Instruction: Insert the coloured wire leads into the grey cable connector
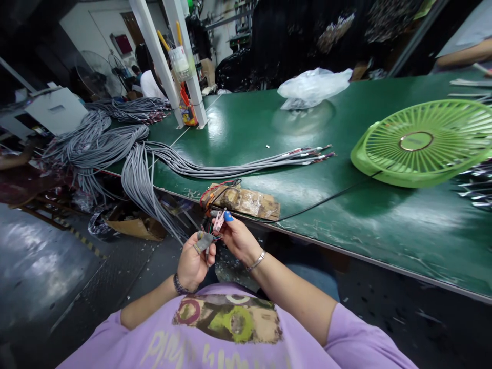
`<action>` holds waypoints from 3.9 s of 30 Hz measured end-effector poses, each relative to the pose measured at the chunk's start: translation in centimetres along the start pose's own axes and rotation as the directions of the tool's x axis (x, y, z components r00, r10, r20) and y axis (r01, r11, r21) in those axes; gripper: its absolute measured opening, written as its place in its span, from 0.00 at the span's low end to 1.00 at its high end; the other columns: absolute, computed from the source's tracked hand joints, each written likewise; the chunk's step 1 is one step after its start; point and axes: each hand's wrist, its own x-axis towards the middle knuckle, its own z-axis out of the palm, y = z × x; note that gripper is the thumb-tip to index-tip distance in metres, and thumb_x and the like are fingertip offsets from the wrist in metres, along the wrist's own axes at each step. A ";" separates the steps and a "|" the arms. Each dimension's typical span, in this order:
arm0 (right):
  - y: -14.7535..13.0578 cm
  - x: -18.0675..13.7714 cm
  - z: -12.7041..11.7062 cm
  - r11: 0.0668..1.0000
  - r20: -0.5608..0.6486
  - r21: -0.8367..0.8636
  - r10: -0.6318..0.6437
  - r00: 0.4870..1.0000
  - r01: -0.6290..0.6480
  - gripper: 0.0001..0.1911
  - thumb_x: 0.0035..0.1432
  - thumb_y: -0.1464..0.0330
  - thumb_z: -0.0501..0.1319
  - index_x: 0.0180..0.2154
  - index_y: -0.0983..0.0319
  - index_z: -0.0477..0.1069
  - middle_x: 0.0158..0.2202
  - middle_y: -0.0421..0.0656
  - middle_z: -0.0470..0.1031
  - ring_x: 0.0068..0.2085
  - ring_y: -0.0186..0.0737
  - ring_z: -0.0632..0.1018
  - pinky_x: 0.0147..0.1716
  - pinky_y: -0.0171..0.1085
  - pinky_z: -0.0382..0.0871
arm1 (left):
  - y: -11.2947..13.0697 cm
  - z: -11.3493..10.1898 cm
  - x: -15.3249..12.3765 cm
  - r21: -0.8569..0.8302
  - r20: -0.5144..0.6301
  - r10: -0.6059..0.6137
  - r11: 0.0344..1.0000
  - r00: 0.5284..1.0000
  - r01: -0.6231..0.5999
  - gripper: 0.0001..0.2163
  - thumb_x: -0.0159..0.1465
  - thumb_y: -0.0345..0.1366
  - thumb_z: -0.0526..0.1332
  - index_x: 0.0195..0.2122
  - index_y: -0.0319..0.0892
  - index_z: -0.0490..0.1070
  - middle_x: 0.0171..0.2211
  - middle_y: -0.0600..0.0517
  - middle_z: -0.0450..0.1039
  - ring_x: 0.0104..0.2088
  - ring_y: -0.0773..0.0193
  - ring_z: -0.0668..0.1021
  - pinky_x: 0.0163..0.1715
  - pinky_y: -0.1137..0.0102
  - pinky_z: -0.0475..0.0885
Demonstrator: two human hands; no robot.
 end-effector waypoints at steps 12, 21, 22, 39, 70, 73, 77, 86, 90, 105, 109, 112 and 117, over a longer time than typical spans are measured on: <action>-0.4 -1.1 -1.4 0.974 0.138 -0.174 0.172 0.975 -0.147 0.24 0.51 0.47 0.58 0.31 0.63 0.71 0.27 0.42 0.73 0.26 0.32 0.71 0.28 0.33 0.65 | -0.3 -0.4 -0.6 0.058 0.010 0.012 0.998 1.000 -0.013 0.09 0.51 0.38 0.62 0.26 0.40 0.63 0.15 0.56 0.69 0.10 0.73 0.66 0.09 0.79 0.54; -3.4 -1.4 -2.0 0.708 0.278 -0.700 0.389 0.878 -0.093 0.20 0.43 0.54 0.66 0.21 0.65 0.66 0.15 0.34 0.63 0.19 0.27 0.63 0.22 0.31 0.58 | -1.8 -1.2 -1.5 0.251 0.085 -0.035 0.968 0.996 0.012 0.12 0.51 0.41 0.65 0.24 0.39 0.63 0.15 0.55 0.70 0.11 0.72 0.69 0.11 0.78 0.60; -3.6 -1.5 -1.8 0.669 0.287 -0.742 0.386 0.877 -0.052 0.20 0.42 0.55 0.67 0.22 0.65 0.67 0.16 0.34 0.63 0.20 0.27 0.62 0.22 0.30 0.57 | -1.9 -1.2 -1.5 0.271 0.101 -0.052 0.962 0.994 0.023 0.13 0.51 0.41 0.65 0.24 0.39 0.63 0.15 0.55 0.70 0.12 0.71 0.70 0.12 0.78 0.61; -0.3 -4.8 -2.6 0.723 0.178 -0.670 -0.063 0.982 0.168 0.19 0.47 0.54 0.64 0.30 0.63 0.67 0.26 0.39 0.69 0.27 0.33 0.68 0.28 0.34 0.63 | -2.3 -1.5 -0.4 0.184 0.013 -0.051 0.982 0.999 0.047 0.12 0.52 0.42 0.64 0.28 0.38 0.66 0.18 0.52 0.73 0.15 0.67 0.73 0.16 0.74 0.67; 0.5 -3.3 -2.0 0.696 0.126 -0.710 -0.021 0.992 0.105 0.19 0.49 0.52 0.62 0.27 0.63 0.68 0.23 0.39 0.67 0.26 0.33 0.66 0.28 0.35 0.61 | -1.9 -2.9 0.0 0.210 -0.004 -0.017 0.978 1.000 0.018 0.11 0.53 0.41 0.63 0.25 0.38 0.67 0.17 0.53 0.71 0.14 0.71 0.70 0.13 0.77 0.57; -0.1 -3.2 -1.6 0.714 0.183 -0.697 0.080 0.980 0.072 0.20 0.50 0.53 0.61 0.32 0.64 0.70 0.26 0.40 0.70 0.27 0.33 0.68 0.29 0.34 0.62 | -1.7 -2.9 0.0 0.306 0.024 -0.015 0.952 1.000 0.007 0.10 0.53 0.40 0.62 0.24 0.38 0.67 0.16 0.53 0.71 0.13 0.72 0.69 0.12 0.77 0.56; -0.7 -3.2 -0.6 0.705 0.276 -0.701 0.126 0.953 0.109 0.19 0.51 0.55 0.61 0.35 0.65 0.70 0.25 0.40 0.72 0.28 0.35 0.71 0.33 0.36 0.64 | -1.9 -2.9 0.1 0.382 0.045 -0.040 0.924 0.998 0.019 0.11 0.53 0.41 0.62 0.25 0.38 0.68 0.16 0.53 0.71 0.13 0.72 0.69 0.13 0.78 0.56; 1.0 -3.2 -0.8 0.730 0.138 -0.678 0.018 0.990 0.082 0.15 0.46 0.57 0.65 0.28 0.63 0.71 0.20 0.39 0.71 0.23 0.34 0.70 0.26 0.35 0.65 | -1.8 -2.7 0.0 0.404 0.077 -0.075 0.914 0.994 0.038 0.08 0.53 0.38 0.61 0.23 0.38 0.67 0.15 0.53 0.70 0.12 0.72 0.69 0.13 0.78 0.57; 1.0 -2.8 -1.3 0.783 -0.030 -0.618 -0.119 0.992 0.075 0.16 0.44 0.57 0.66 0.26 0.63 0.68 0.21 0.38 0.68 0.23 0.31 0.66 0.24 0.33 0.62 | -1.5 -2.6 -0.5 0.415 0.089 -0.114 0.907 0.990 0.067 0.13 0.53 0.43 0.63 0.21 0.38 0.67 0.15 0.53 0.70 0.12 0.73 0.69 0.13 0.78 0.57; -1.6 0.1 -1.4 0.953 0.072 -0.297 0.089 0.993 -0.064 0.23 0.49 0.48 0.60 0.32 0.63 0.72 0.29 0.43 0.73 0.29 0.34 0.71 0.31 0.34 0.67 | 2.3 -2.0 2.1 0.286 0.270 -0.279 0.937 0.922 0.200 0.17 0.45 0.46 0.68 0.24 0.38 0.68 0.11 0.55 0.66 0.09 0.73 0.63 0.08 0.77 0.52; -1.2 -0.1 -1.0 0.966 0.083 -0.254 0.081 0.993 -0.058 0.22 0.49 0.49 0.61 0.31 0.62 0.72 0.28 0.42 0.73 0.28 0.34 0.71 0.32 0.35 0.66 | 2.4 -1.6 2.5 0.256 0.296 -0.278 0.945 0.914 0.204 0.16 0.46 0.44 0.68 0.26 0.37 0.70 0.11 0.55 0.66 0.08 0.73 0.63 0.08 0.78 0.52; -0.9 -0.2 -0.7 0.977 0.035 -0.205 0.064 0.997 -0.055 0.20 0.46 0.51 0.64 0.29 0.63 0.72 0.27 0.41 0.72 0.28 0.33 0.70 0.30 0.33 0.65 | 2.3 -1.7 2.6 0.253 0.312 -0.299 0.941 0.902 0.225 0.15 0.46 0.44 0.68 0.26 0.37 0.69 0.11 0.55 0.66 0.08 0.73 0.62 0.08 0.78 0.52; -0.6 -0.2 -0.2 0.987 -0.028 -0.160 0.021 0.999 -0.026 0.20 0.42 0.53 0.67 0.27 0.63 0.72 0.25 0.40 0.71 0.27 0.33 0.69 0.29 0.33 0.64 | 1.8 -1.9 2.8 0.261 0.311 -0.320 0.934 0.895 0.243 0.14 0.47 0.43 0.68 0.25 0.38 0.69 0.10 0.55 0.66 0.08 0.73 0.63 0.07 0.78 0.51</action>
